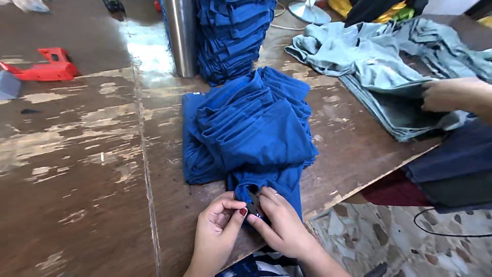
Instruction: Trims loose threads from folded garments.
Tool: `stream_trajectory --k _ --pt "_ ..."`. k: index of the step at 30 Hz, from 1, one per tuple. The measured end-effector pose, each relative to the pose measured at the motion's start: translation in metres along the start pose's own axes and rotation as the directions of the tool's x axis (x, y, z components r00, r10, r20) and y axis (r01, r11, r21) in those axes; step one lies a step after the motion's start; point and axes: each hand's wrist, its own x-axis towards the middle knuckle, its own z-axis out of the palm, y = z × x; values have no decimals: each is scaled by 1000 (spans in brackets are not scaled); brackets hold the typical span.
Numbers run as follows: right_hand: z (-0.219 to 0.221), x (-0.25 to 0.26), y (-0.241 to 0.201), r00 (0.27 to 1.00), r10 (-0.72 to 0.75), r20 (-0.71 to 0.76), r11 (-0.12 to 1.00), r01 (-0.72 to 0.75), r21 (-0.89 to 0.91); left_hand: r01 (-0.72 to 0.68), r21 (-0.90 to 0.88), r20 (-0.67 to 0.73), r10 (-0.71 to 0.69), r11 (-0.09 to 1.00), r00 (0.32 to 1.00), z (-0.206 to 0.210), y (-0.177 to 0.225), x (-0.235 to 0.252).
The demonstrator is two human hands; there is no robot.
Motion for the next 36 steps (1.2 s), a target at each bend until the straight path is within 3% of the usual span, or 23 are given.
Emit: stream_trajectory --k 10,15,20,26,31,34,36 --pt "6 3 -1 998 -2 -66 1000 1 -16 -12 -31 -8 11 999 1000 0 -1 2" --pt "-2 -5 5 1000 -5 -15 999 6 44 27 24 -110 -24 999 994 2 -1 3" --pt "1 -3 3 1000 -17 -22 1000 17 -22 -4 -13 -54 3 1000 999 -1 -1 0" --pt "4 6 -4 998 -60 -31 992 56 -113 -43 64 14 42 997 999 -3 1 -2" --pt "-10 10 2 983 -17 -181 1000 17 1 -77 115 -10 79 990 997 -1 -4 0" --pt "-8 20 16 964 26 -263 993 -55 -105 -116 199 -69 132 973 989 6 -6 2" --pt "-5 24 30 973 45 -225 985 -80 -150 -215 292 6 223 932 975 1 -7 2"
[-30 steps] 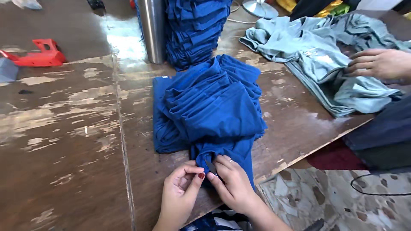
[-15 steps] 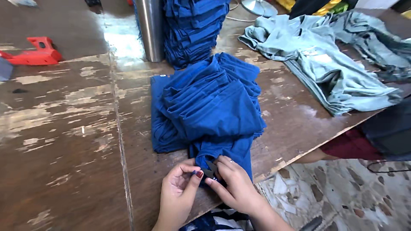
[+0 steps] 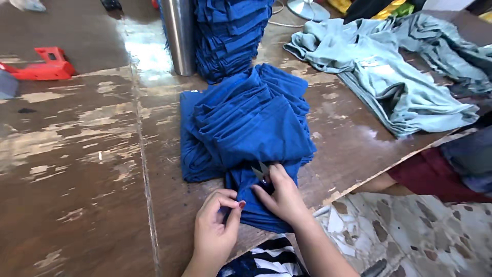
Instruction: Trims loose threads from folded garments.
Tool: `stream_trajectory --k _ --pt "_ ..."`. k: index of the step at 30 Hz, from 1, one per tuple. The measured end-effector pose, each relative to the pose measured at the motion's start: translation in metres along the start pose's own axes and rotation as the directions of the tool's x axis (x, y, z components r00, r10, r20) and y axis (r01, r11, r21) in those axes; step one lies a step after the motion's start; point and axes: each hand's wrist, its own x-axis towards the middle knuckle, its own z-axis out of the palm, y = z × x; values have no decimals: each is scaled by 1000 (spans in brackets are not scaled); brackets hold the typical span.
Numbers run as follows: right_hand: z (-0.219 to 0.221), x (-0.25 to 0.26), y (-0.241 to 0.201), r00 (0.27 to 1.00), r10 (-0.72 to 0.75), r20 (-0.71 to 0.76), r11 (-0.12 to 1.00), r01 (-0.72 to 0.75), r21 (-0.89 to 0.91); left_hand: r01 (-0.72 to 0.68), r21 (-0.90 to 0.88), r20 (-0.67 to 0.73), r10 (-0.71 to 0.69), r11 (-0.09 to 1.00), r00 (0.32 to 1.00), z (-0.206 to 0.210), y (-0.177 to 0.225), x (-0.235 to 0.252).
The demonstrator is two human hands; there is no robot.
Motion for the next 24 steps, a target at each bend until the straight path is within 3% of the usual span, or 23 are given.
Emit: stream_trajectory --k 2,4,7,10,12,19,22,24 --pt "-5 0 8 997 -72 -21 994 73 77 -145 149 73 135 978 988 -11 3 3" --pt "-15 -7 13 983 -128 -129 944 161 287 -248 279 161 209 928 964 -25 9 6" --pt "-33 -22 16 984 -127 -129 833 176 525 -304 399 332 173 865 927 -39 13 7" --pt "-37 -34 17 980 -108 170 953 53 297 -270 460 429 54 846 901 -42 11 6" --pt "-32 -35 12 938 -112 328 991 79 112 -235 458 421 24 857 907 -40 10 4" --pt "-24 -28 -1 900 -204 385 962 258 -93 -185 385 316 60 904 947 -30 9 1" --pt "-16 -30 -4 916 -196 349 951 265 -162 -209 284 382 89 936 920 -31 10 1" --pt "-17 -29 -4 918 -179 354 959 243 -143 -163 157 534 55 974 844 -37 18 1"
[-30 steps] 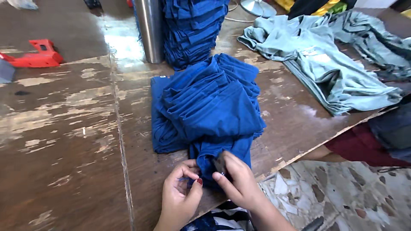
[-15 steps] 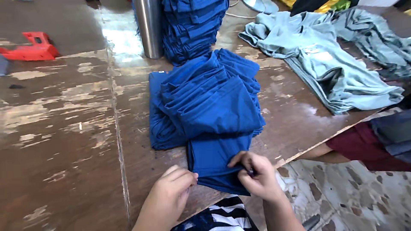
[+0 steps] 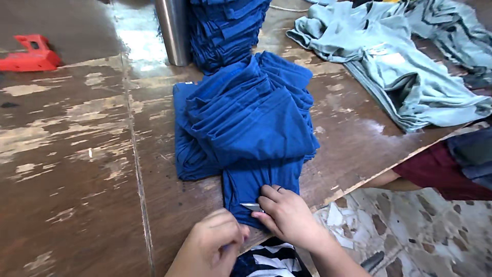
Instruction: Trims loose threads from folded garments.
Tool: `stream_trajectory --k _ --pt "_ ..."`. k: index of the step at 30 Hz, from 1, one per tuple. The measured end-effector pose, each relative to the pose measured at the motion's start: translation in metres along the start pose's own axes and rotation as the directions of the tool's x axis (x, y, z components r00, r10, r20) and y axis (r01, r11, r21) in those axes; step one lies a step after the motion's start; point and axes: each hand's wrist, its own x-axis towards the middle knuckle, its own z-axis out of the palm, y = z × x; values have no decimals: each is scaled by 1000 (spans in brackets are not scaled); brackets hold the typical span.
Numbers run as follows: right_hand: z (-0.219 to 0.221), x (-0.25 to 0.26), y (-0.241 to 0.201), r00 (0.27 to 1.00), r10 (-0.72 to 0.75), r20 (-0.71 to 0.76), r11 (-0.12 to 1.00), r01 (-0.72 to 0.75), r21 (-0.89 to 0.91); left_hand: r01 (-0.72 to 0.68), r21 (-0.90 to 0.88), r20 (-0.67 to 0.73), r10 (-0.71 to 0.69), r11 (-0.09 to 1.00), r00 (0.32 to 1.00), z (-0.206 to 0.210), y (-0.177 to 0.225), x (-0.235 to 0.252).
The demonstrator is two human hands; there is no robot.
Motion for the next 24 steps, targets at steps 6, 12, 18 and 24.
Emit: stream_trajectory --k 6,12,18,24 --pt "-14 -11 17 1000 15 1 931 -15 365 131 216 356 -203 967 912 -23 30 -7" --pt "-17 -11 9 990 14 -140 853 62 518 260 565 -171 -197 783 965 24 12 28" --pt "-57 0 27 890 92 -446 955 47 291 379 443 -324 -249 812 913 9 17 60" --pt "-108 41 34 695 33 -718 912 272 306 199 -518 -258 -374 832 891 -23 30 84"
